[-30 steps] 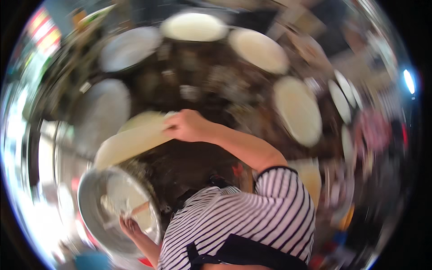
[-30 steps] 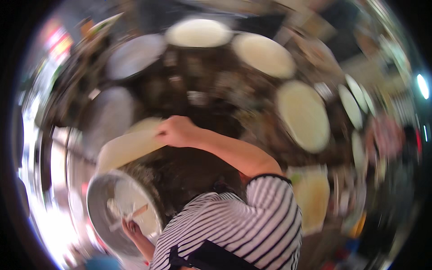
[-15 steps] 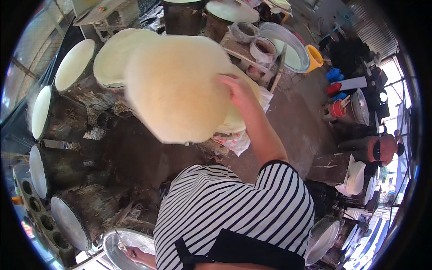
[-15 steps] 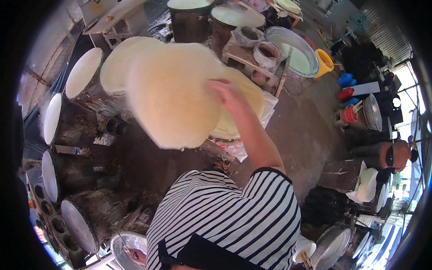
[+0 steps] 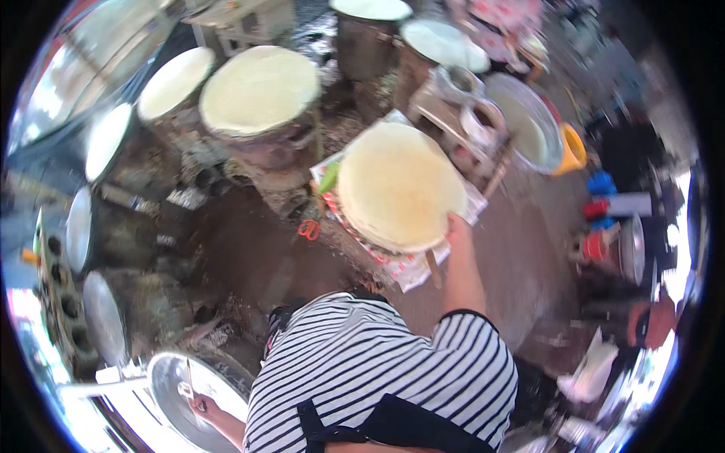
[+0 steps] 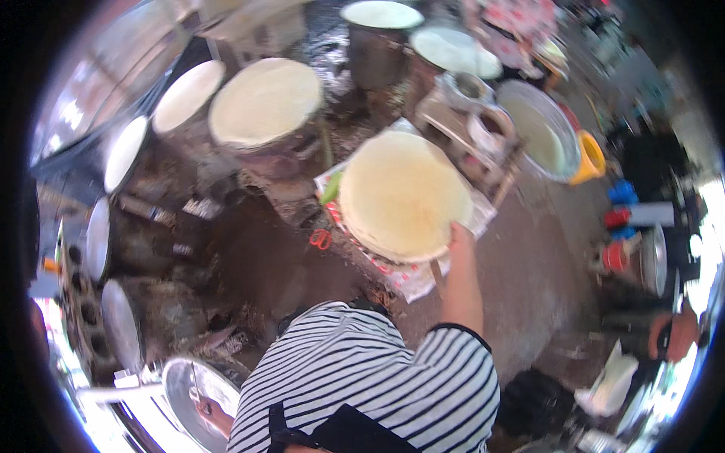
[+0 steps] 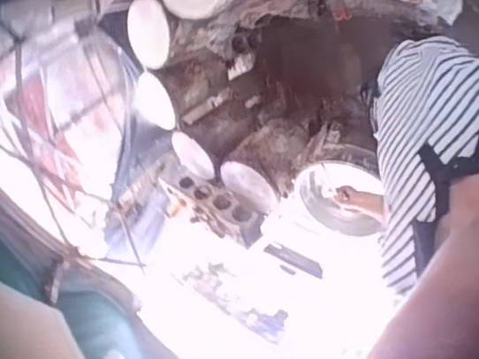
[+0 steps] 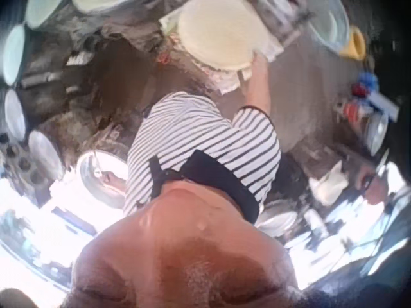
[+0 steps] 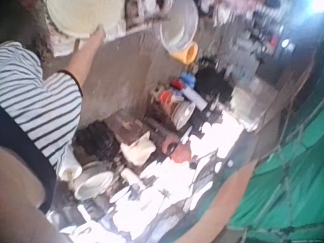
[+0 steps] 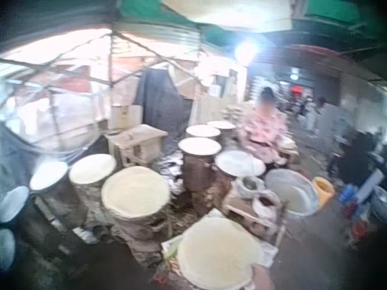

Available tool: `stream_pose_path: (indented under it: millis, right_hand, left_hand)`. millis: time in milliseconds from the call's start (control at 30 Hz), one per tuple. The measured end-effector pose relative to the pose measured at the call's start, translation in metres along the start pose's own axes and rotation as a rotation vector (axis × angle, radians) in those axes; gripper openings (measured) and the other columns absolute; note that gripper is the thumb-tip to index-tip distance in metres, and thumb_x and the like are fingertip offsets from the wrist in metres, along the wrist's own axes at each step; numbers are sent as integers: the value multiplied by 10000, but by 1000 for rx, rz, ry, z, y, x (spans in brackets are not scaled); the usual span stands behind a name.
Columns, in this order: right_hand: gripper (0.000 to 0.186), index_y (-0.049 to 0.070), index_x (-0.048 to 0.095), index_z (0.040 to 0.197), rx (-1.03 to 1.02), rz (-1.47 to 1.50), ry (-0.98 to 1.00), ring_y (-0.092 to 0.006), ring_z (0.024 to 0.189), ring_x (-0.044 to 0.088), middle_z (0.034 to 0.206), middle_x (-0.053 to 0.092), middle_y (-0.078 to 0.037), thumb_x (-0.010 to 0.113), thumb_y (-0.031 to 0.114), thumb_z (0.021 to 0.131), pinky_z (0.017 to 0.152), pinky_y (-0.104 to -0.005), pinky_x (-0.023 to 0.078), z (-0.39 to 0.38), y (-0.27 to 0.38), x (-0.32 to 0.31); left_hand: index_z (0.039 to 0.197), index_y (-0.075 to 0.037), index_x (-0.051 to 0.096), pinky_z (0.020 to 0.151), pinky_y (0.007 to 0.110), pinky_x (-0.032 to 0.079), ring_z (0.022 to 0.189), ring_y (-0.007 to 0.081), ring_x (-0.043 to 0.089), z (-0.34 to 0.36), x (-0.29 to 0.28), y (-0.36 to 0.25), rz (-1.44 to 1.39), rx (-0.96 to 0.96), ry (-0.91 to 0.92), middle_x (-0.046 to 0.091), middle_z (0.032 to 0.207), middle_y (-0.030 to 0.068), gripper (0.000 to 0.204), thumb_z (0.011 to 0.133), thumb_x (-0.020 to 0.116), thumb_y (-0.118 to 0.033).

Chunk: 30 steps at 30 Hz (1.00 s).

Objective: The person ladles batter onto several hot griddles, spreads it into thin circles, and removes cooked crepes to a stack. They repeat the cycle of ladling, spreading, and stacking while managing multiple griddles simultaneously.

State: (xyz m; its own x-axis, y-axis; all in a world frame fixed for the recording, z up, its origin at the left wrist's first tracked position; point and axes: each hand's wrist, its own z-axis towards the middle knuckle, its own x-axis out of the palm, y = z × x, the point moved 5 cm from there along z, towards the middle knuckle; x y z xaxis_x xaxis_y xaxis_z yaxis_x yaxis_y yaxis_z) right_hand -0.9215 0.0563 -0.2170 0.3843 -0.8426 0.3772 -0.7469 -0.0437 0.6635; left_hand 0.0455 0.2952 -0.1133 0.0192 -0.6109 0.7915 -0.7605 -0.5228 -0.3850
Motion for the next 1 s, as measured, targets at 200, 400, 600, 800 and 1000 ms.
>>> stream_pose_path:
  millis: [200,400,600,800,1000]
  right_hand:
    - [352,-16,552,968,-611,-1557,-646,-322,812,613,897,576,-196,571,309,833,702,-434,490,-129,85,85]
    - [239,33,567,1003,-1199,-1443,541,-320,893,570,941,586,-172,515,233,881,778,-401,458,-137,-117,327]
    - [199,29,627,1011,-876,-1316,1843,-219,773,637,895,638,-108,588,133,846,703,-304,510,-408,-392,458]
    - [454,39,493,1131,-1721,-1109,1290,-341,1051,469,1114,479,-160,611,91,696,863,-438,385,-443,-384,643]
    - [549,4,374,1309,-1635,-1767,322,-387,1262,307,1334,349,-251,526,133,797,1046,-472,211,-252,-278,713]
  left_hand:
    - [1122,53,459,405,176,297,458,48,321,-61,23,23,-225,58,-80,337,566,-25,277,860,523,-9]
    - [1029,26,520,345,175,251,381,47,267,-92,-14,17,-286,178,-194,285,485,-48,194,933,423,-112]
    - [948,-7,544,352,177,267,399,53,335,-64,5,52,-120,250,-416,380,533,-50,151,871,541,-137]
    - [1119,46,481,299,165,234,352,28,260,-61,-54,62,-385,245,-250,320,486,-45,268,944,428,-150]
    - [1027,27,516,408,184,271,444,62,285,-38,-29,43,-318,164,-311,301,541,-31,170,876,520,-52]
